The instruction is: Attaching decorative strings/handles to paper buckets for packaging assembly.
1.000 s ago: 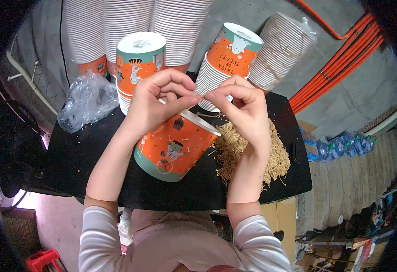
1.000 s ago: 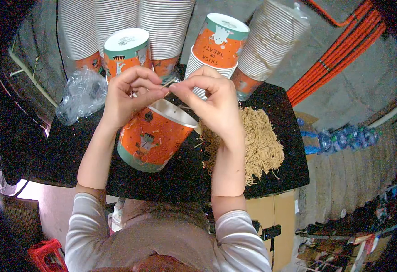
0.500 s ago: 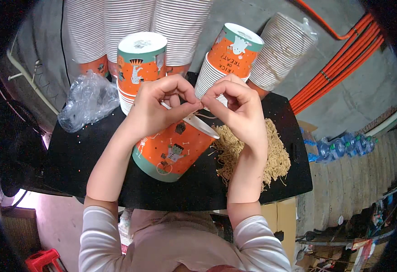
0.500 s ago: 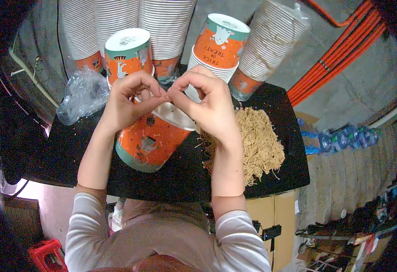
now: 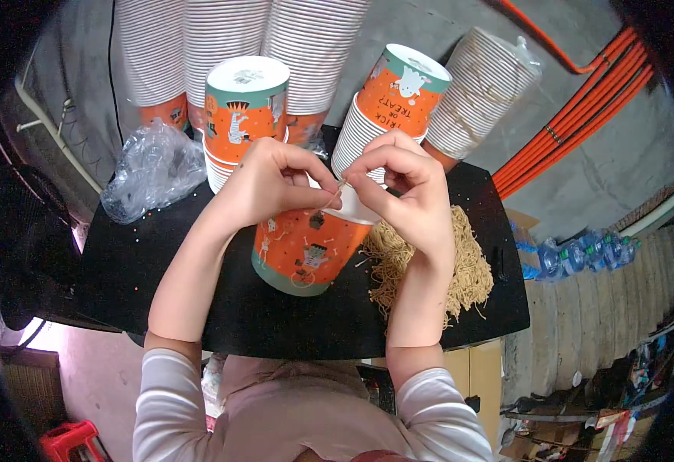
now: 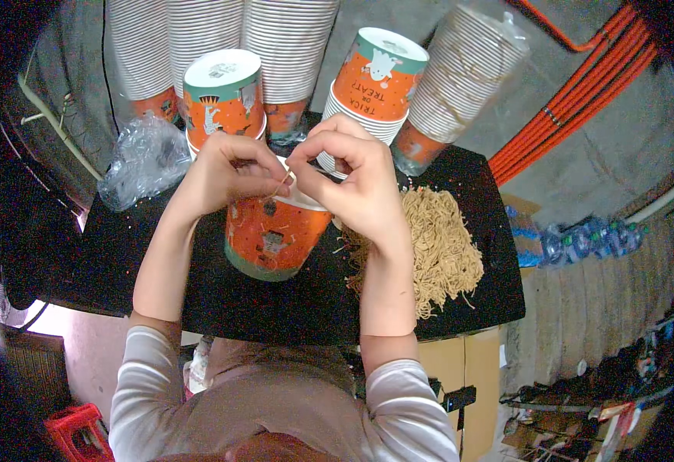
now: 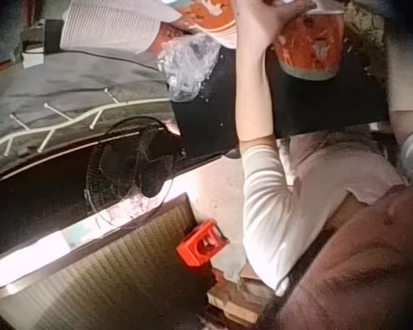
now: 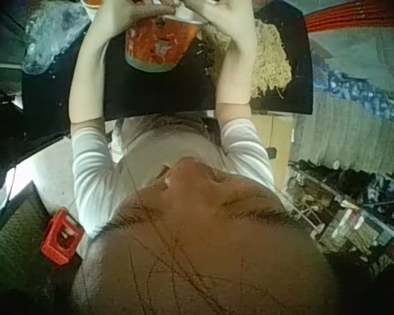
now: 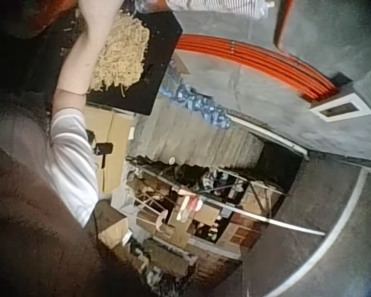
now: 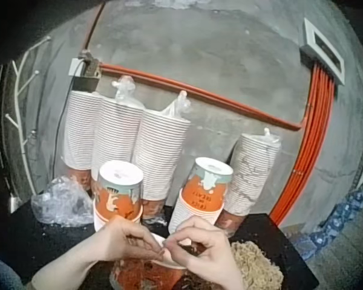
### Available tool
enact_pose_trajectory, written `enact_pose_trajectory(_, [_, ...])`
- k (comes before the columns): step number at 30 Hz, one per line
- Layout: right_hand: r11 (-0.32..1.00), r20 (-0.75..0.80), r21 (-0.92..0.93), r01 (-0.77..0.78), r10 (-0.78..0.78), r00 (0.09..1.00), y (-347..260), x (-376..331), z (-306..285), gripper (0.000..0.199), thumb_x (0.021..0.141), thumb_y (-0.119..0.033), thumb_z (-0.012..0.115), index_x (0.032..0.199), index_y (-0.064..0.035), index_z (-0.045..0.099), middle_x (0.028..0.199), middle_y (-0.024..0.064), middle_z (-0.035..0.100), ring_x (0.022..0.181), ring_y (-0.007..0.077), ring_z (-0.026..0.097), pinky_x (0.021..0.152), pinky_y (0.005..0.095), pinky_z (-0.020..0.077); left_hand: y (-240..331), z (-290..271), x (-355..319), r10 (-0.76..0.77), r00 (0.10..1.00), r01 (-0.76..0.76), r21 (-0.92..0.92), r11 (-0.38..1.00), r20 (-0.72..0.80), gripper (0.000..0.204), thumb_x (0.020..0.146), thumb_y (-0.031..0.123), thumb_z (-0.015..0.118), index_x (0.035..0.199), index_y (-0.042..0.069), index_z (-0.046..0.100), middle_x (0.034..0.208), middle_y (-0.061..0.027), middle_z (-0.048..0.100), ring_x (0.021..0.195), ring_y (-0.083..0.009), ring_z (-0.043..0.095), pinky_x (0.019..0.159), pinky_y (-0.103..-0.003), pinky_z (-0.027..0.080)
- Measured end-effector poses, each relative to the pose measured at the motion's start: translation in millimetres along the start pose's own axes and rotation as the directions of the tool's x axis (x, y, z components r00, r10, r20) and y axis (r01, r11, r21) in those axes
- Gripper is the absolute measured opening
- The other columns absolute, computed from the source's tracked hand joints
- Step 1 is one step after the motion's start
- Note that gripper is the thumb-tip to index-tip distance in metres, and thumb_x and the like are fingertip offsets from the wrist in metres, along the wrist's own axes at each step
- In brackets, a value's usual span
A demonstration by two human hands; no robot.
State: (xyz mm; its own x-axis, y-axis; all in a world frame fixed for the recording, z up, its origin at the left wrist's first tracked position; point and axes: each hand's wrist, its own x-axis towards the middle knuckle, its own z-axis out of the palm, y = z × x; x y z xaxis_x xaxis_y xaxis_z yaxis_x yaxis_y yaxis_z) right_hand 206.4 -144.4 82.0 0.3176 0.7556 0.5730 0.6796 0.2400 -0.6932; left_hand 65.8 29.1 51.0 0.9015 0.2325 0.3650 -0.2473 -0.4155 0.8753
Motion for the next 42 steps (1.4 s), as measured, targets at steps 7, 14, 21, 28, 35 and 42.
enact_pose_trajectory(7, [0.995, -0.01, -0.041, 0.086, -0.086, 0.996, -3.8, 0.9, 1.3, 0.013, 0.076, -0.006, 0.08, 0.089, -0.0025, 0.076, 0.089, 0.0048, 0.065, 0.082, 0.0141, 0.062, 0.068, 0.0267, 0.046, -2.3, -2.6, 2.7, 0.03, 0.999, -0.029, -0.077, 0.997, 0.015, 0.011, 0.089, 0.003, 0.078, 0.099, 0.0, 0.08, 0.087, -0.0055, 0.077, 0.081, -0.0092, 0.07, 0.071, -0.024, 0.056])
enact_pose_trajectory(14, [0.993, -0.052, -0.062, 0.099, -0.102, 0.993, -6.9, 2.7, 3.6, 0.011, 0.079, -0.002, 0.078, 0.089, 0.0, 0.076, 0.083, 0.0055, 0.066, 0.079, 0.0156, 0.064, 0.07, 0.028, 0.0486, -2.1, -6.2, 0.8, 0.157, 0.973, -0.154, -0.031, 0.988, 0.17, 0.018, 0.091, 0.0, 0.075, 0.108, 0.0, 0.078, 0.103, -0.0097, 0.077, 0.094, -0.0129, 0.072, 0.083, -0.028, 0.059])
enact_pose_trajectory(21, [0.998, -0.169, 0.048, -0.046, 0.054, 0.984, -2.0, -0.8, 6.0, 0.008, 0.085, -0.005, 0.077, 0.09, 0.0004, 0.075, 0.073, 0.0013, 0.064, 0.071, 0.0084, 0.057, 0.066, 0.0252, 0.046, 0.2, -2.7, 0.1, 0.085, 0.992, -0.077, -0.082, 0.994, 0.093, 0.018, 0.087, -0.003, 0.076, 0.104, 0.001, 0.079, 0.097, -0.0077, 0.077, 0.089, -0.0155, 0.071, 0.08, -0.03, 0.057])
enact_pose_trajectory(28, [1.0, -0.152, -0.002, 0.012, -0.013, 0.988, 0.9, 1.5, 2.6, 0.01, 0.083, -0.006, 0.078, 0.09, 0.0001, 0.075, 0.073, 0.0021, 0.063, 0.069, 0.0101, 0.056, 0.065, 0.027, 0.0449, -5.2, -2.0, 3.1, 0.129, 0.99, -0.125, -0.066, 0.99, 0.064, 0.015, 0.088, -0.002, 0.076, 0.102, 0.0, 0.079, 0.095, -0.0086, 0.077, 0.089, -0.015, 0.071, 0.08, -0.03, 0.056])
enact_pose_trajectory(35, [0.994, -0.097, -0.093, 0.058, -0.067, 0.993, -2.4, 1.6, 0.0, 0.012, 0.083, -0.006, 0.078, 0.093, 0.0, 0.075, 0.078, 0.0041, 0.061, 0.074, 0.0121, 0.058, 0.067, 0.0277, 0.0447, -6.0, -3.8, 2.9, 0.091, 0.983, -0.09, -0.01, 0.996, 0.159, 0.015, 0.086, -0.001, 0.079, 0.101, 0.002, 0.079, 0.094, -0.0073, 0.077, 0.089, -0.0155, 0.071, 0.08, -0.029, 0.056])
enact_pose_trajectory(42, [0.999, -0.089, -0.023, 0.027, -0.029, 0.996, 2.2, 2.5, 0.9, 0.012, 0.084, -0.007, 0.078, 0.095, -0.0009, 0.075, 0.081, 0.0013, 0.059, 0.074, 0.009, 0.055, 0.063, 0.0252, 0.0389, -4.2, -6.2, 0.6, 0.141, 0.954, -0.16, 0.052, 0.986, 0.264, 0.018, 0.085, 0.003, 0.081, 0.103, 0.001, 0.078, 0.093, -0.0044, 0.076, 0.089, -0.0109, 0.071, 0.081, -0.027, 0.058])
